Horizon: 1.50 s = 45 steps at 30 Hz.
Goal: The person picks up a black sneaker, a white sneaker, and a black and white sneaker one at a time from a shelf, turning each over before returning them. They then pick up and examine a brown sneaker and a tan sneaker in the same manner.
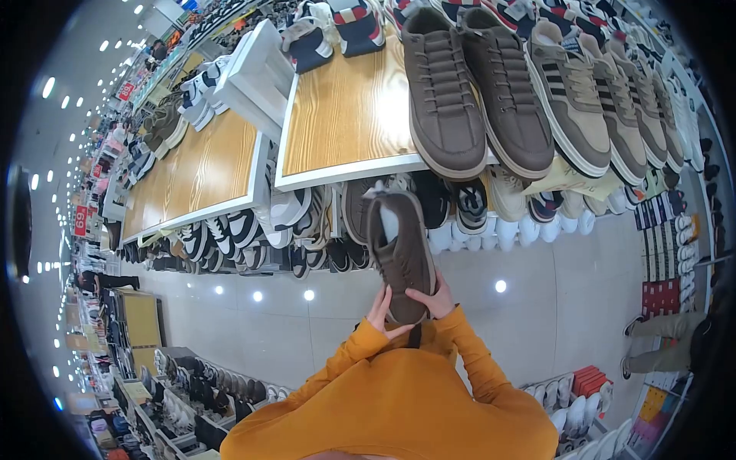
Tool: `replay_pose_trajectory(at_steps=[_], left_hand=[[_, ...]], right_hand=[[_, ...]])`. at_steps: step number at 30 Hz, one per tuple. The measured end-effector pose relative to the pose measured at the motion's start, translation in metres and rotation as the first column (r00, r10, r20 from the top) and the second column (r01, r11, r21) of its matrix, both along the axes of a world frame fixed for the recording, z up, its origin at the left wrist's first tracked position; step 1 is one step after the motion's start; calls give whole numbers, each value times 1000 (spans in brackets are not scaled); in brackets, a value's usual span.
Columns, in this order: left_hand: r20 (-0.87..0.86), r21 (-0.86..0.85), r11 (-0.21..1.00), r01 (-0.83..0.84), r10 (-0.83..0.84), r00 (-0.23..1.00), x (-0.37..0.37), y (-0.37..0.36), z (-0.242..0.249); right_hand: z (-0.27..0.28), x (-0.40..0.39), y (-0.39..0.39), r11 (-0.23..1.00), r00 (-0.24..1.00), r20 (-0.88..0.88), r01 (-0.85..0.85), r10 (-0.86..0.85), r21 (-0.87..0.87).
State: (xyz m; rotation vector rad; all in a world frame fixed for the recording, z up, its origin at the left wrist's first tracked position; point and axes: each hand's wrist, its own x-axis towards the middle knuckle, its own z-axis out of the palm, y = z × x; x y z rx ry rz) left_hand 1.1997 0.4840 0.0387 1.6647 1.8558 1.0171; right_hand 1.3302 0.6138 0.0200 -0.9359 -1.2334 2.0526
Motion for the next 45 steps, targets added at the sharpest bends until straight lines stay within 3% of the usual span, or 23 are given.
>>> replay_pose_trajectory(at_steps=[6,10,13,16,18,20,21,22,24,25,26,27,28,30,31,34,38,41,42,43,44,45], left_hand=[[97,39,999,-29,25,995,-12,57,26],[-25,177,908,-379,389,921,-49,93,1],[319,221,749,-625,551,772,-79,109,-56],[761,-61,651,-757,521,386,-100,124,-93],[632,-394,653,-647,704,326,-119,132,-93],[298,-446,723,-528,676,674,-139,123,-106],[-27,-384,819,-425,451,892,-157,113,-135],[-230,-333,867,-370,306,924,-165,110,-148],[81,-319,866,-385,429,900,-174,111,-173],[341,-300,867,-398,487,804,-177,114,-187],[664,-273,880,-389,465,585,-183,117,-206],[848,-260,894,-364,392,358,-187,122,-215],[954,-236,915,-327,282,99,-188,127,-204],[842,-386,863,-325,185,-507,-180,150,-173],[889,-339,877,-341,179,-422,-180,152,-166],[894,-428,758,-491,278,-350,-182,144,-166],[895,-445,675,-588,346,-281,-184,136,-171],[891,-441,654,-614,399,-215,-178,137,-185],[896,-399,671,-625,431,-109,-178,138,-206],[870,-328,688,-648,487,77,-180,137,-235],[851,-282,697,-659,499,163,-182,136,-259],[920,-381,724,-575,357,-160,-180,140,-231]], right_hand=[[-6,-28,36,976,967,-140,202,-212,-79],[-25,-45,76,951,938,-165,292,-305,-100],[-33,-50,101,948,937,-143,318,-318,-22],[-43,-56,116,948,941,-132,318,-312,25],[-39,-62,120,961,949,-160,276,-273,-3],[-41,-65,122,962,957,-122,268,-262,39],[-41,-67,122,963,961,-104,263,-256,60],[-41,-65,121,966,962,-103,257,-253,34],[-43,-58,117,969,964,-106,245,-246,-18],[-43,-54,115,972,967,-98,232,-235,-37],[-45,-52,113,974,969,-107,219,-224,-56],[-48,-49,112,976,970,-114,208,-215,-70],[-47,-46,113,977,971,-122,197,-206,-77],[-42,-43,113,978,973,-128,180,-192,-102],[-37,-45,111,979,974,-132,169,-184,-116],[-28,-54,115,992,972,-200,120,-123,-29],[-9,-92,125,986,951,-281,94,-130,-138],[-40,-129,154,995,986,-159,45,-59,-88],[-48,-136,162,997,996,-85,21,-27,-69],[-34,-139,165,984,987,-163,-33,4,-178],[-21,-137,163,989,998,-56,-34,26,-142],[-7,-140,164,995,998,40,-39,43,-96]])
